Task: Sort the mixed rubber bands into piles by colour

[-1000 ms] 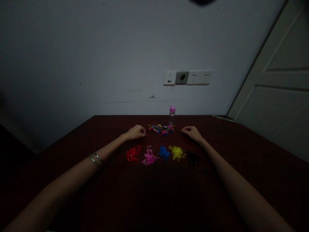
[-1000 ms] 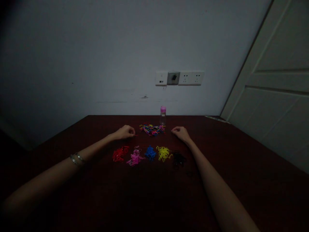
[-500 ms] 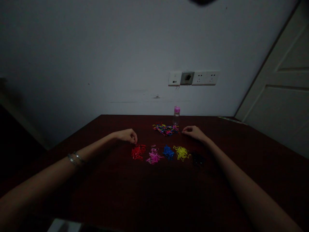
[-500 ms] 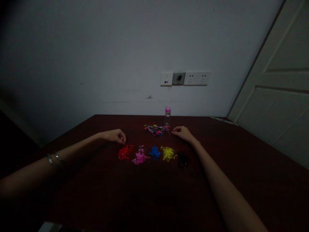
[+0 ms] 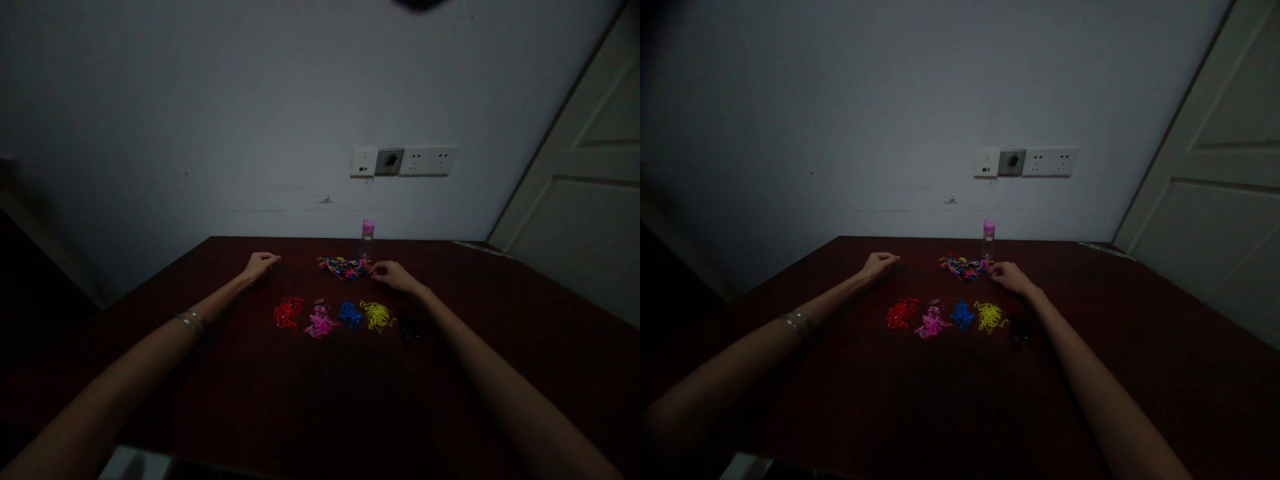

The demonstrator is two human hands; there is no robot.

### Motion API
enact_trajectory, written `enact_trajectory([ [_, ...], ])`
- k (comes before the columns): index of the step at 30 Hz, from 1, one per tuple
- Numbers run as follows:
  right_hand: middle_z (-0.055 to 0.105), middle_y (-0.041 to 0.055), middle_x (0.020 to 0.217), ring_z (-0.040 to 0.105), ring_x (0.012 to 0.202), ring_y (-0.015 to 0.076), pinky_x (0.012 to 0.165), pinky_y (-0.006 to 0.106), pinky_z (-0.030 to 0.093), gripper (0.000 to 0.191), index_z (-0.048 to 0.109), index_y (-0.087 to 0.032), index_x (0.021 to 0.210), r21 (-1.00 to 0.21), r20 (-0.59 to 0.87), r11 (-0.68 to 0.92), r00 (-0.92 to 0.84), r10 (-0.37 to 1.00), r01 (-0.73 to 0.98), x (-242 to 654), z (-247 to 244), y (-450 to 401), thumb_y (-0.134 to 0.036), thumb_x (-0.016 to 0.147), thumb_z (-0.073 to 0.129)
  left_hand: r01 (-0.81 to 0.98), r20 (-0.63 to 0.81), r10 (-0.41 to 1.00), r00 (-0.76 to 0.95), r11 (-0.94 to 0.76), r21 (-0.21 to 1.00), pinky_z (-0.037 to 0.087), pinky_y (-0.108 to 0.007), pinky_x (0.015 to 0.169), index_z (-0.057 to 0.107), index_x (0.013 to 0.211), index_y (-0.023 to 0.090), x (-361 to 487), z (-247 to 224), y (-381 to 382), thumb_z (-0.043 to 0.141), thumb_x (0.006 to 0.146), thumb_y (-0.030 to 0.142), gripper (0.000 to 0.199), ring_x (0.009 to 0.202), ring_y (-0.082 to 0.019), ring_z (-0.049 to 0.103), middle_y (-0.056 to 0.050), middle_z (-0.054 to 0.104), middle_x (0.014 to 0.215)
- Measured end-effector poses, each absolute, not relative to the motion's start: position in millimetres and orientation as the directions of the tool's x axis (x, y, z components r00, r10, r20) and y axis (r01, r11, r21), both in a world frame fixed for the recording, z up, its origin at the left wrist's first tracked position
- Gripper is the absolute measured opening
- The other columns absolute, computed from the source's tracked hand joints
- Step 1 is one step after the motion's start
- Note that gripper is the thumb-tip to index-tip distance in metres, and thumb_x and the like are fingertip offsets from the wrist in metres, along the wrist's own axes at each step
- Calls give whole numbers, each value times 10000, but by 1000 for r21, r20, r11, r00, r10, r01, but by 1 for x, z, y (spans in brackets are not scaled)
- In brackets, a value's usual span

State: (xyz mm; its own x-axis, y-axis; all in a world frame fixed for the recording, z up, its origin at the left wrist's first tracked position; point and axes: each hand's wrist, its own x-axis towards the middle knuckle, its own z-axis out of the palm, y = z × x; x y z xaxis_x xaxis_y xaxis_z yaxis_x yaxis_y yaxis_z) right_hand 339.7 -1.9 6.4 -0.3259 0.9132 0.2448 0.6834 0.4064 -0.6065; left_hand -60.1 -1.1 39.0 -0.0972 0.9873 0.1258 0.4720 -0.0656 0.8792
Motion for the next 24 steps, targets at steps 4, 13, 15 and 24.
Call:
enact_trajectory([
  [4,632,18,702,565,662,144,630,239,414,171,660,-165,760,-595,261,413,-320,911,689,339,5,-3,-190,635,546,384,155,969,-192,-71,921,183,-189,370,603,684,120,-63,23,7,570,619,489,376,353,-47,280,66,341,398],
  [13,606,17,674,529,631,129,610,229,394,159,632,-144,739,-583,337,476,-337,879,658,318,19,-14,-176,651,504,359,211,956,-204,-127,925,183,-190,381,584,666,112,-66,10,13,517,658,502,396,365,-45,273,62,331,408],
  [15,604,24,692,526,636,125,607,228,395,158,626,-130,746,-614,376,531,-375,847,584,297,29,-22,-182,665,501,369,211,957,-199,-127,921,186,-192,385,583,663,114,-66,9,13,514,664,500,392,370,-48,274,60,332,407],
  [24,601,14,761,531,678,101,621,204,390,167,613,-155,824,-569,404,737,-656,637,365,187,59,-80,-115,709,498,378,233,958,-169,-156,913,194,-191,392,589,649,112,-67,7,13,526,665,499,393,371,-50,280,56,345,403],
])
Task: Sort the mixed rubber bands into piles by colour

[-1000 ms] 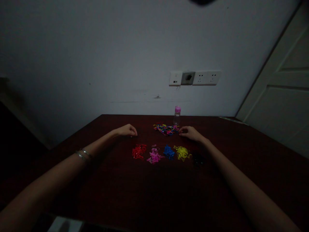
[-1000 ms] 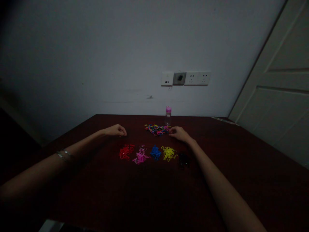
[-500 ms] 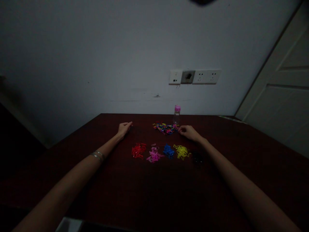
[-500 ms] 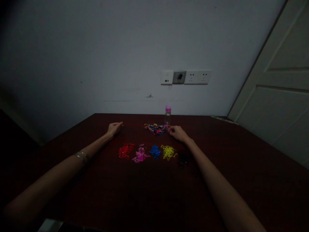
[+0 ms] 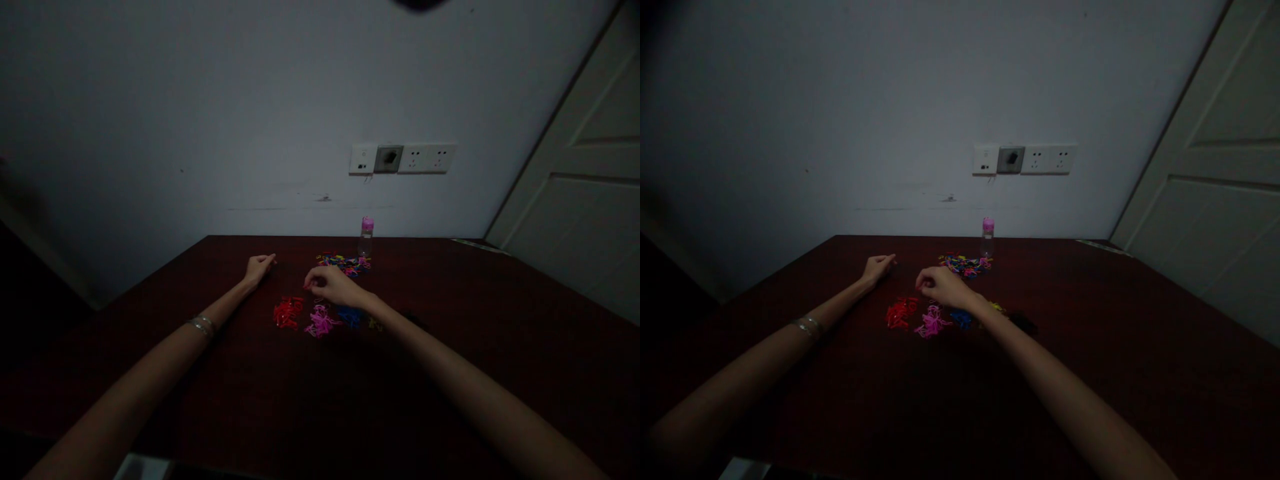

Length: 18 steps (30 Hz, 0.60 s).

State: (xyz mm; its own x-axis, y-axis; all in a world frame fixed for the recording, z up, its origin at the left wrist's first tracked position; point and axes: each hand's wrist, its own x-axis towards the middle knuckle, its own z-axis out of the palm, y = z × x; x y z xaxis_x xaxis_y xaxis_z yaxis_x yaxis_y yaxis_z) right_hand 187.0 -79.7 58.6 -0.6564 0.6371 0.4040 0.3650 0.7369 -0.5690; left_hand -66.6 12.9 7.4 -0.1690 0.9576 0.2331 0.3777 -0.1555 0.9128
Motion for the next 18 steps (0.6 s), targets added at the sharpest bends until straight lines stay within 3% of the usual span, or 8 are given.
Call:
enact_trajectory([
  [5,609,12,779,524,675,98,615,201,373,178,624,-170,846,-507,326,764,-732,598,399,161,56,-92,-125,703,529,375,246,952,-180,-165,912,190,-194,389,589,636,109,-66,7,13,525,657,504,401,368,-57,288,50,357,395],
  [12,614,18,759,534,666,104,601,205,388,159,634,-162,836,-536,298,752,-748,593,382,171,56,-95,-172,696,559,394,264,948,-179,-177,902,207,-201,403,598,619,113,-66,7,14,506,669,507,408,368,-62,289,52,348,373],
  [18,624,38,710,540,646,122,599,231,403,183,645,-137,760,-634,359,635,-559,747,442,239,59,-68,-276,737,529,433,274,949,-158,-183,883,210,-208,413,605,616,113,-66,7,13,483,689,503,415,375,-68,293,50,340,364],
])
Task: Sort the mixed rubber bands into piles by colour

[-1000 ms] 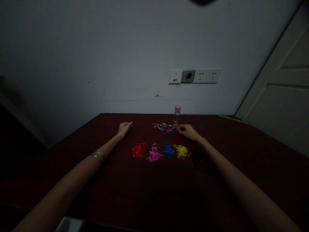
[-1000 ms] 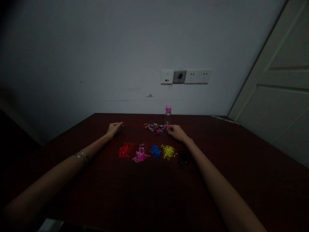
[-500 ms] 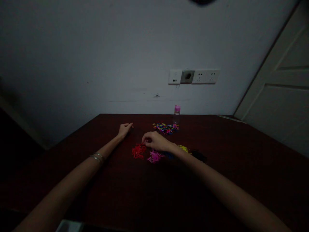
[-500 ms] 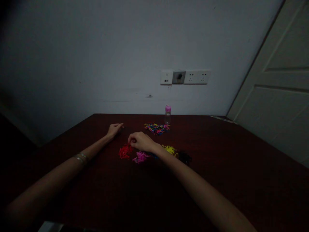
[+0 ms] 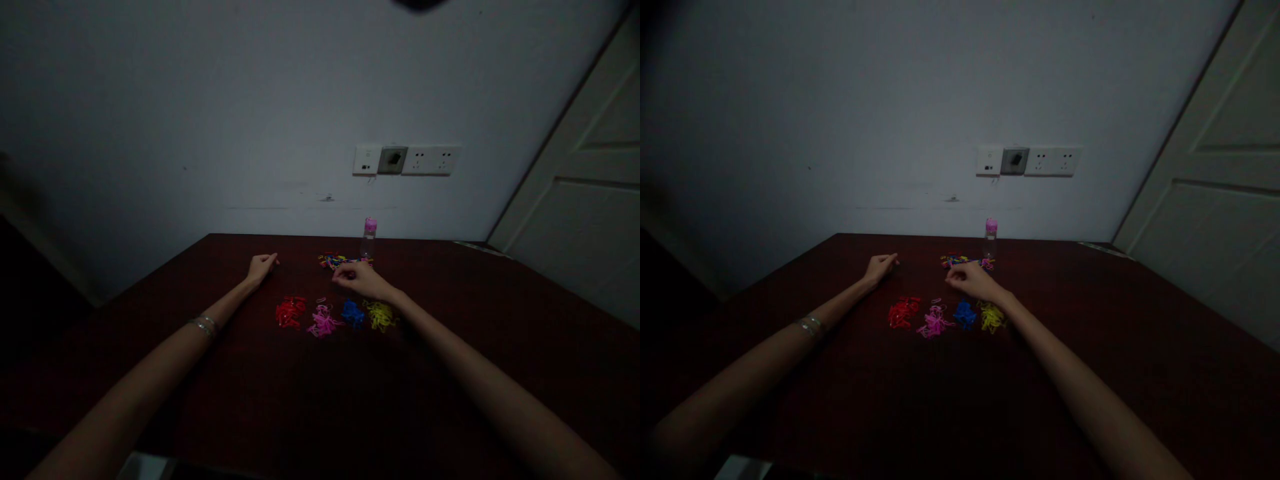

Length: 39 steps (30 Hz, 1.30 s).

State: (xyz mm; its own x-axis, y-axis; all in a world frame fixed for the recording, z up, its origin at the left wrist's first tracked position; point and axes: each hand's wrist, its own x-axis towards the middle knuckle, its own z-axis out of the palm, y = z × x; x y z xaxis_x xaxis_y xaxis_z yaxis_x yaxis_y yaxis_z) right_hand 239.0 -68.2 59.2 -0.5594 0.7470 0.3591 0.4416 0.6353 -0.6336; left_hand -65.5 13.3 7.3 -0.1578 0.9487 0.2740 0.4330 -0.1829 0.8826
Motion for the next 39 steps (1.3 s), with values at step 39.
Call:
enact_trajectory([
  [39,554,19,507,455,434,101,396,205,328,351,629,-119,665,-909,271,164,244,931,383,381,-9,-17,-461,590,611,853,164,973,164,-224,472,384,-219,618,680,766,173,41,25,62,638,629,391,262,750,-175,564,-76,651,839],
])
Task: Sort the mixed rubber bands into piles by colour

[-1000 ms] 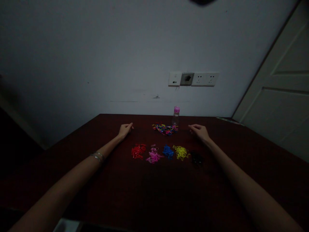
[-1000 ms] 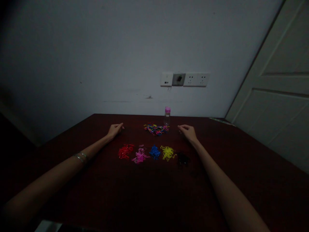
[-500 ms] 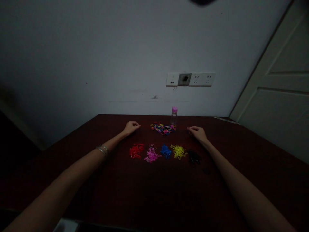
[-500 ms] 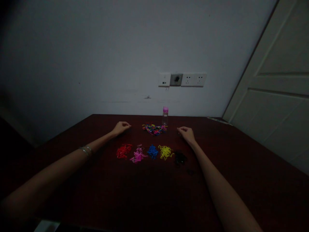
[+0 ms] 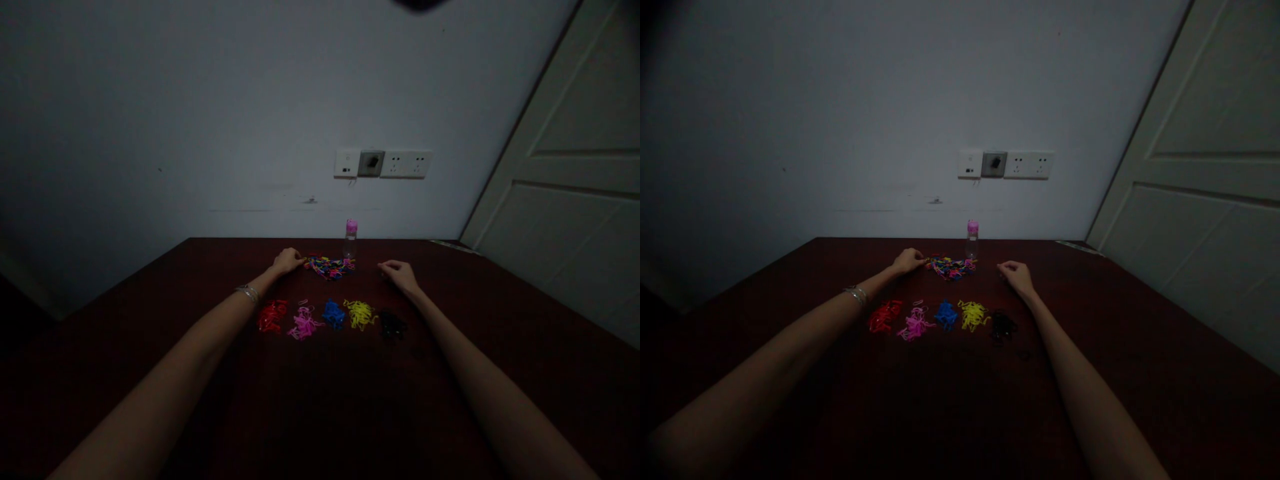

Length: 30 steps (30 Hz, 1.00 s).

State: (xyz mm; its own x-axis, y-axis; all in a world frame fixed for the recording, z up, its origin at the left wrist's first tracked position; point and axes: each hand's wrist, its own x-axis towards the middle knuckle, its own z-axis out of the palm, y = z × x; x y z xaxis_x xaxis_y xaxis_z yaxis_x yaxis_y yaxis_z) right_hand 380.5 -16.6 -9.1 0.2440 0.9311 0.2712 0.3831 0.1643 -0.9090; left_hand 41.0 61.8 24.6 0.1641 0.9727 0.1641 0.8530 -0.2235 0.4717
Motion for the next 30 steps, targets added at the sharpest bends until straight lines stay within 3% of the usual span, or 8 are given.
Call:
enact_trajectory([
  [10,566,17,516,454,431,96,404,202,333,354,623,-122,670,-916,262,165,233,937,367,380,-9,-17,-467,587,614,862,196,978,75,-162,481,378,-226,624,685,792,196,45,18,64,583,676,289,181,778,-171,561,-70,651,862],
  [15,571,19,513,464,431,102,411,207,339,366,625,-126,667,-910,256,154,231,939,384,381,-11,-15,-482,584,609,786,306,947,94,-259,561,377,-225,607,691,794,163,57,23,58,554,682,263,203,732,-161,558,-73,656,823],
  [18,561,18,503,459,432,102,408,207,334,366,622,-126,659,-909,263,163,224,938,384,381,-11,-14,-483,581,610,699,358,910,209,-395,596,376,-217,589,692,790,129,77,33,47,546,682,252,220,678,-142,548,-70,653,759],
  [21,559,19,496,456,429,104,405,208,328,365,620,-128,652,-902,275,173,219,936,396,382,-12,-13,-486,584,602,560,341,831,439,-551,619,369,-208,562,691,775,96,102,48,29,565,665,255,231,612,-118,527,-58,642,696],
  [25,563,24,506,465,439,109,411,210,337,353,624,-128,667,-897,278,166,231,932,409,381,-11,-14,-472,591,598,443,217,665,714,-670,596,333,-202,506,694,742,101,128,64,-1,588,649,254,207,510,-84,469,-24,605,579],
  [30,561,19,504,463,439,108,413,211,334,345,623,-130,660,-898,271,157,235,934,411,380,-9,-16,-468,593,595,385,57,508,859,-717,581,318,-190,493,694,703,129,146,67,-30,607,623,181,129,512,-75,485,-7,603,565],
])
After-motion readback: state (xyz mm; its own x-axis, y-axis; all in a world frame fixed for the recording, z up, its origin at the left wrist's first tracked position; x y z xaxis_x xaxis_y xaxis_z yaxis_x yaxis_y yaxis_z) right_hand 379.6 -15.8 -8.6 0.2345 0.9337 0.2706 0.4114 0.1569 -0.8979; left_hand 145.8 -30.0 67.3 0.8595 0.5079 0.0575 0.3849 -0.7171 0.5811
